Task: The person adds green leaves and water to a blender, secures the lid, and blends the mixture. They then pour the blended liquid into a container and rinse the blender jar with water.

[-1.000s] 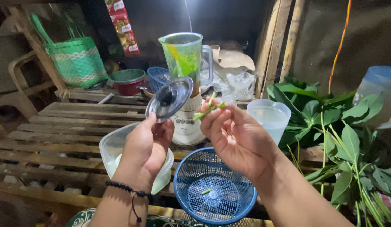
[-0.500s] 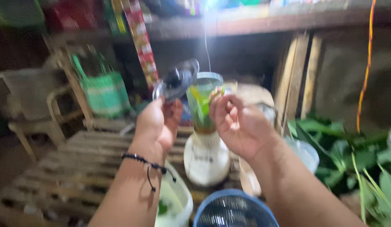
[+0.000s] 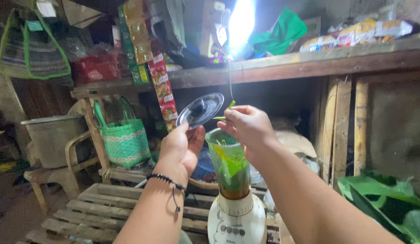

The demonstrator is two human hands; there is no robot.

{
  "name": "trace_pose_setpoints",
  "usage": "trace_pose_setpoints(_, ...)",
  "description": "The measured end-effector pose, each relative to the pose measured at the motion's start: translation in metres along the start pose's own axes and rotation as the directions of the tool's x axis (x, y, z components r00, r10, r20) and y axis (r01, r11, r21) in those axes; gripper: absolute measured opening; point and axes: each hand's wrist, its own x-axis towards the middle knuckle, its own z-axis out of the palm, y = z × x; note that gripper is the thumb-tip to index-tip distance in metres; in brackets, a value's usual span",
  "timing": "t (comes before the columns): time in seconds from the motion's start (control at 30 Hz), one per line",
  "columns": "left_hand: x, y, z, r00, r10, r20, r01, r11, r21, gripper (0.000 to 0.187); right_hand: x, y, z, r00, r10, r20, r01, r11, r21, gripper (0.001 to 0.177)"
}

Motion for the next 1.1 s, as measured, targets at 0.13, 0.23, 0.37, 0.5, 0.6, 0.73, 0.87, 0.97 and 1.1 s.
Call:
trace_pose_setpoints(0.13,0.019,-0.024,-0.007,1.0,-0.013,-0.022,0.013,1.0,-0.025,0.022,0.012,0.023,0.0,0.954,-0.297,-0.033,0.182,0.667,-0.723,0.017)
trace_pose_setpoints(0.23,0.027,-0.039,-0.008,0.998,-0.027,-0.05,0.025,0.999,-0.04,0.023,0.019,0.032,-0.004,0.863,-0.477,0.165,0.362,0.357,-0.861,0.021)
trace_pose_setpoints(0.37,0.032,-0.049,-0.014,0.995,-0.034,-0.089,0.031,0.999,-0.043,0.022,0.03,0.047,-0.009,0.844,-0.462,0.272,0.412,0.234,-0.881,0.021)
trace_pose_setpoints(0.5,0.031,-0.048,-0.014,0.996,-0.019,-0.084,0.013,0.998,-0.066,0.024,0.051,0.049,-0.013,0.907,-0.346,0.238,0.313,0.177,-0.933,0.02)
trace_pose_setpoints(0.6,0.029,-0.042,-0.01,0.995,-0.015,-0.099,0.01,0.998,-0.055,0.024,0.06,0.047,-0.016,0.896,-0.389,0.212,0.316,0.224,-0.922,0.018)
trace_pose_setpoints(0.73,0.03,-0.039,-0.003,0.997,-0.007,-0.076,0.004,0.999,-0.051,0.025,0.06,0.043,-0.021,0.939,-0.312,0.147,0.235,0.263,-0.936,0.025)
trace_pose_setpoints(0.87,0.035,-0.043,-0.001,0.998,-0.021,-0.057,0.022,1.0,0.005,0.024,0.05,0.042,-0.017,0.909,-0.408,0.087,0.226,0.307,-0.925,0.029)
trace_pose_setpoints(0.97,0.037,-0.047,-0.003,0.999,-0.03,-0.038,0.032,0.999,0.043,0.022,0.04,0.042,-0.014,0.916,-0.4,-0.001,0.183,0.421,-0.889,0.037)
trace_pose_setpoints(1.1,0.033,-0.05,-0.006,0.999,-0.041,-0.001,0.041,0.992,0.123,0.02,0.026,0.04,-0.018,0.875,-0.479,-0.067,0.163,0.423,-0.891,0.064)
